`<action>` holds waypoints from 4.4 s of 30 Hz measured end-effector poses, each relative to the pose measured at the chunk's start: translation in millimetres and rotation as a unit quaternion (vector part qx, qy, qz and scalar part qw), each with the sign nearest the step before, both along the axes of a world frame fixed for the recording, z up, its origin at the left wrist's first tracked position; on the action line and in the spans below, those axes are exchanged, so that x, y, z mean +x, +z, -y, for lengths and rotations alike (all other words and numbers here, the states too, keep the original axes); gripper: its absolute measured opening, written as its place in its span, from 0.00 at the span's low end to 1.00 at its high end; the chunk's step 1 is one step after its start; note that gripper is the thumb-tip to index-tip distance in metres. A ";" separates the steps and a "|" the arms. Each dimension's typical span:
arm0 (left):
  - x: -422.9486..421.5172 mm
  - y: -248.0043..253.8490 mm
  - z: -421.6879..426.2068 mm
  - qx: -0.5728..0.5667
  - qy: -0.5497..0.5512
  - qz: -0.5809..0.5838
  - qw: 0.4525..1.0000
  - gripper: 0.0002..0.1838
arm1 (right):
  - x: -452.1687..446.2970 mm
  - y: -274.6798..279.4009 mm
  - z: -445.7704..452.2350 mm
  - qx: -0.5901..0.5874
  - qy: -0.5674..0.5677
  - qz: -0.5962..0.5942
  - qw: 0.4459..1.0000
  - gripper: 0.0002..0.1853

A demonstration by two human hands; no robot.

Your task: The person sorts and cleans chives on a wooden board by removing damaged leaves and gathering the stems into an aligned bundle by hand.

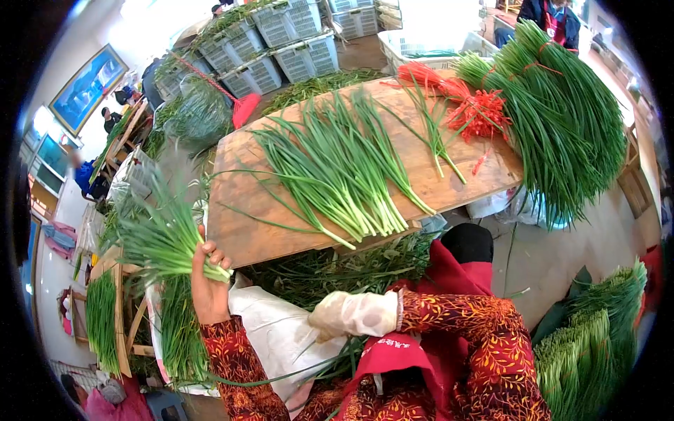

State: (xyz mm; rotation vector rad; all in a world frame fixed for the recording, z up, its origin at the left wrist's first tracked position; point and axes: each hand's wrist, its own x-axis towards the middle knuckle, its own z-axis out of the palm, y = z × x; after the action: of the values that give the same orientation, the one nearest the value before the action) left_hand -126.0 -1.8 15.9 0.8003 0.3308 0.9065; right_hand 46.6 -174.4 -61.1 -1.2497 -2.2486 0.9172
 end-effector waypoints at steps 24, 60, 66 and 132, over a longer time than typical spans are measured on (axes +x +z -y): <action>160.9 -51.9 72.1 -0.187 -0.372 -0.159 0.895 0.21 | 155.0 61.4 94.6 -0.177 -0.389 -0.043 0.903 0.19; 180.4 -93.2 97.6 -0.189 -0.391 -0.068 0.898 0.18 | 131.6 49.3 -60.1 0.005 -0.402 0.232 0.886 0.42; 91.4 -67.0 83.6 0.051 -0.580 -0.263 0.770 0.28 | 139.7 25.7 -52.0 0.070 -0.399 0.226 0.886 0.42; -20.8 -10.6 -125.4 0.381 0.203 -0.480 0.764 0.25 | 6.5 -19.0 -58.9 -0.009 -0.029 0.433 0.901 0.08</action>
State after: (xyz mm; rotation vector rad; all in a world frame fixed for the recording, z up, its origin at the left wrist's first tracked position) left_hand -146.8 123.6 5.3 2.0204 1.1095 0.9682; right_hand 53.0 -115.5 -80.1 -2.0043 -2.8012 0.3612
